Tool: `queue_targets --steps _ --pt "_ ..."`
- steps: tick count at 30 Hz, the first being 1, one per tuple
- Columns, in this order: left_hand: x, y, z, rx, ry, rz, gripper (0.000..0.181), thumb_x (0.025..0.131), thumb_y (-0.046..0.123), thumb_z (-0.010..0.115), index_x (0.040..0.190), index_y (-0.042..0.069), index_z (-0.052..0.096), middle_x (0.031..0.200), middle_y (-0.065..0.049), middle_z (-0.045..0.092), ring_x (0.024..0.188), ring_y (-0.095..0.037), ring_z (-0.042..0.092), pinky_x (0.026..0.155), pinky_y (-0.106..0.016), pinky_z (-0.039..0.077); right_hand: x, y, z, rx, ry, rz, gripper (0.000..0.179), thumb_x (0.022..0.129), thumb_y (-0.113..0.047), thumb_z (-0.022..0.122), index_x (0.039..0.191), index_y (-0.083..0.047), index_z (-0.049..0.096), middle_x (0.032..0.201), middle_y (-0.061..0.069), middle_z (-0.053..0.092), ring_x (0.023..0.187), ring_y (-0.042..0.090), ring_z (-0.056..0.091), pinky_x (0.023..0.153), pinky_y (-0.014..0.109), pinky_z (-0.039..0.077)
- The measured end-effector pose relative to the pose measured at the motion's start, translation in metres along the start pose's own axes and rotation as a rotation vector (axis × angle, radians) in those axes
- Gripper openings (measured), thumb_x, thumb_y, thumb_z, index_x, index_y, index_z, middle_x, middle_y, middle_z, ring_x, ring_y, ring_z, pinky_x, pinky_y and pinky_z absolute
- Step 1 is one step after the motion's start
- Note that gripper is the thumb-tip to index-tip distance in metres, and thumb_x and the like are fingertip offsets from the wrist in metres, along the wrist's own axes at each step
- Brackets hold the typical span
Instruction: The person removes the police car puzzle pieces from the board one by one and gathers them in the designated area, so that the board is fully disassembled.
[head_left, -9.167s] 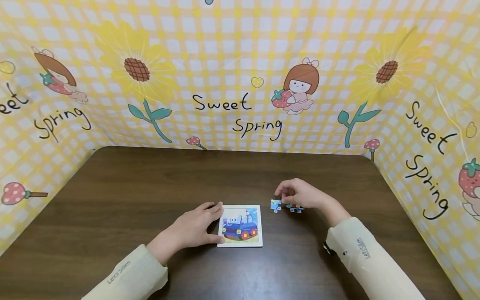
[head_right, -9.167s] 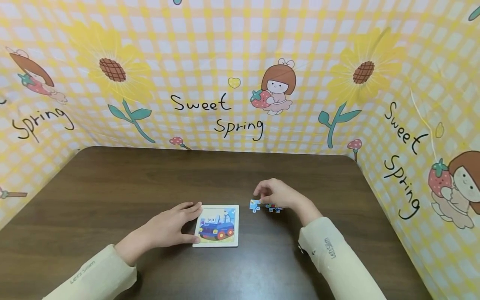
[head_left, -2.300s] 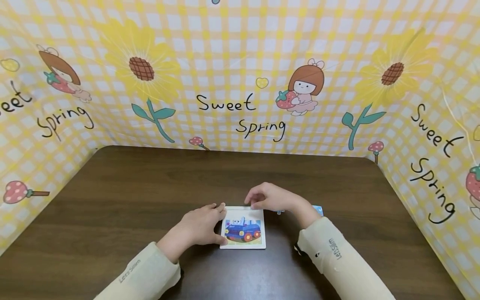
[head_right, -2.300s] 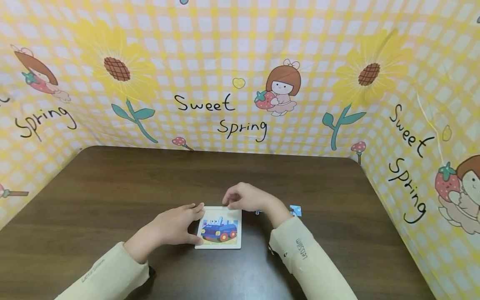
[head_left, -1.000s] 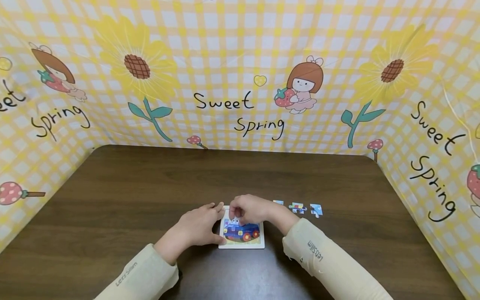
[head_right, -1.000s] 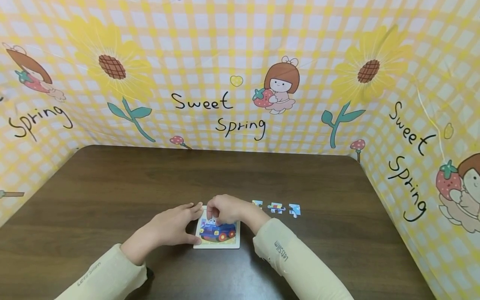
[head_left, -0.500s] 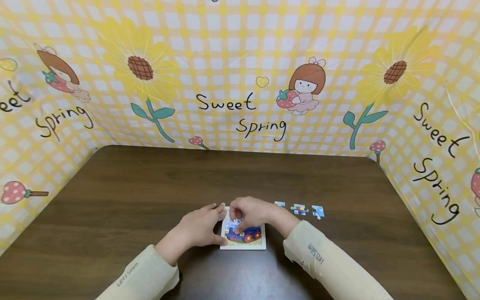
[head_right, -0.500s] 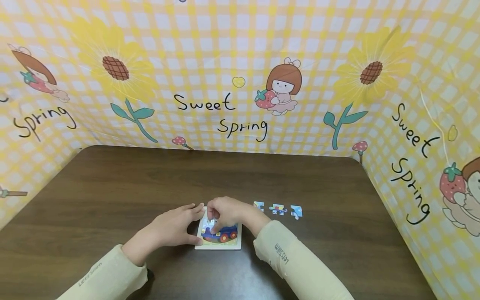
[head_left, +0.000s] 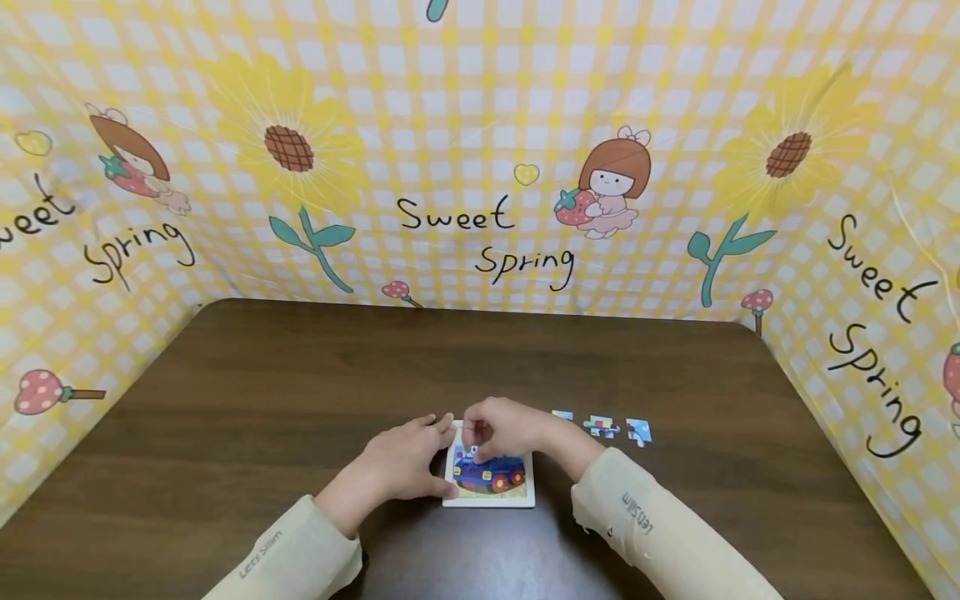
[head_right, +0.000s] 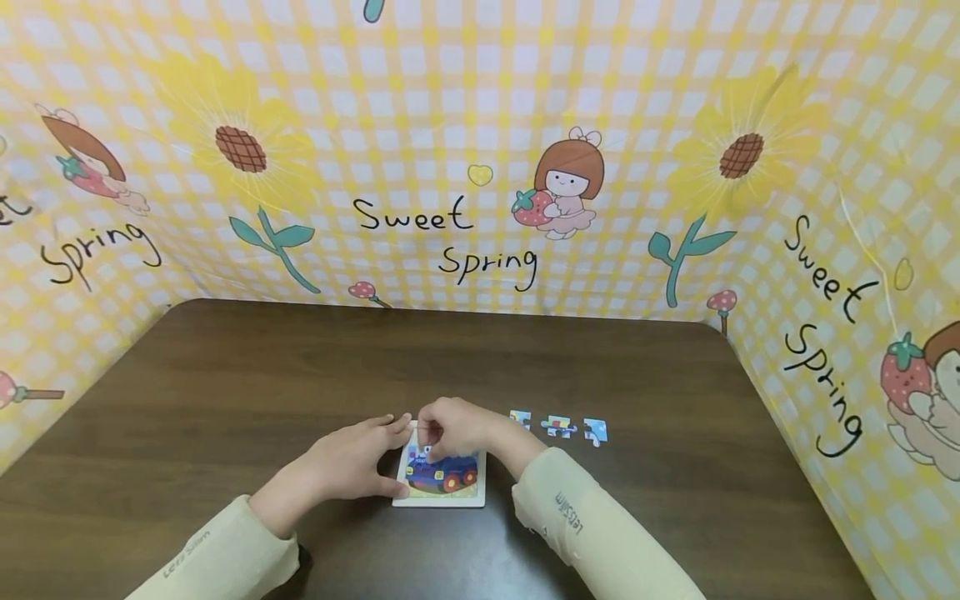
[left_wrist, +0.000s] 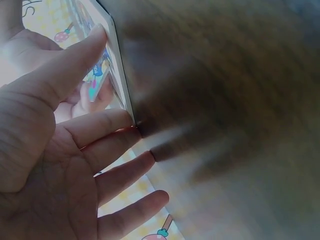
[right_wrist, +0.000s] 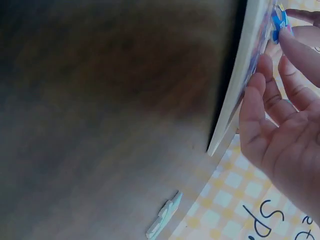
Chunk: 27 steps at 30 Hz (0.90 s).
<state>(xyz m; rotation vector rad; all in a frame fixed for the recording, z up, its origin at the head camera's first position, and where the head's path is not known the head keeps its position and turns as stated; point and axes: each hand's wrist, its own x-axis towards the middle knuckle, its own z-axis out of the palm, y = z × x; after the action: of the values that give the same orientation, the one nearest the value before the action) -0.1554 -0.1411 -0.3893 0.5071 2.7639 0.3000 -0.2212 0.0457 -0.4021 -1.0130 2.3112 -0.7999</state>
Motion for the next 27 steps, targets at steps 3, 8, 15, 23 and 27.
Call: queue_targets --steps 3,8,15,23,27 --pt "-0.001 -0.001 0.0 0.004 0.011 0.007 0.083 0.075 0.049 0.083 0.143 0.012 0.055 0.155 -0.008 0.046 0.144 -0.034 0.041 0.103 -0.058 0.045 0.0 0.002 0.0 0.053 -0.015 -0.011 0.011 0.087 -0.002 0.074 0.085 -0.008 0.064 0.084 -0.002 0.061 0.077 0.008 0.053 0.076 0.021 0.047" --pt "-0.001 -0.002 0.0 -0.007 0.017 0.013 0.083 0.075 0.048 0.083 0.144 0.012 0.054 0.155 -0.009 0.045 0.144 -0.034 0.04 0.103 -0.058 0.046 -0.001 0.001 -0.001 0.118 -0.022 -0.045 0.009 0.088 0.0 0.071 0.085 -0.005 0.065 0.081 -0.001 0.062 0.074 0.006 0.054 0.072 0.019 0.048" --pt "-0.001 -0.002 0.001 -0.009 -0.002 0.01 0.082 0.077 0.049 0.082 0.145 0.013 0.052 0.157 -0.006 0.043 0.146 -0.033 0.038 0.105 -0.058 0.044 -0.009 -0.001 -0.007 0.152 0.023 -0.089 0.007 0.088 0.003 0.069 0.089 -0.003 0.066 0.079 0.003 0.064 0.07 0.004 0.055 0.066 0.017 0.048" --pt "0.0 -0.003 0.002 -0.016 -0.016 0.01 0.082 0.079 0.05 0.08 0.147 0.014 0.051 0.158 -0.005 0.041 0.146 -0.033 0.037 0.108 -0.058 0.042 -0.026 0.006 -0.017 0.148 0.082 -0.055 0.006 0.091 0.0 0.067 0.095 -0.004 0.07 0.083 0.002 0.065 0.074 0.006 0.056 0.072 0.02 0.049" --pt "-0.001 -0.003 0.002 -0.017 -0.016 0.009 0.082 0.079 0.05 0.08 0.146 0.013 0.051 0.158 -0.006 0.041 0.146 -0.033 0.037 0.108 -0.057 0.041 -0.035 0.012 -0.02 0.177 0.121 -0.024 0.007 0.091 0.0 0.067 0.094 -0.005 0.07 0.083 0.002 0.064 0.078 0.009 0.057 0.076 0.022 0.05"
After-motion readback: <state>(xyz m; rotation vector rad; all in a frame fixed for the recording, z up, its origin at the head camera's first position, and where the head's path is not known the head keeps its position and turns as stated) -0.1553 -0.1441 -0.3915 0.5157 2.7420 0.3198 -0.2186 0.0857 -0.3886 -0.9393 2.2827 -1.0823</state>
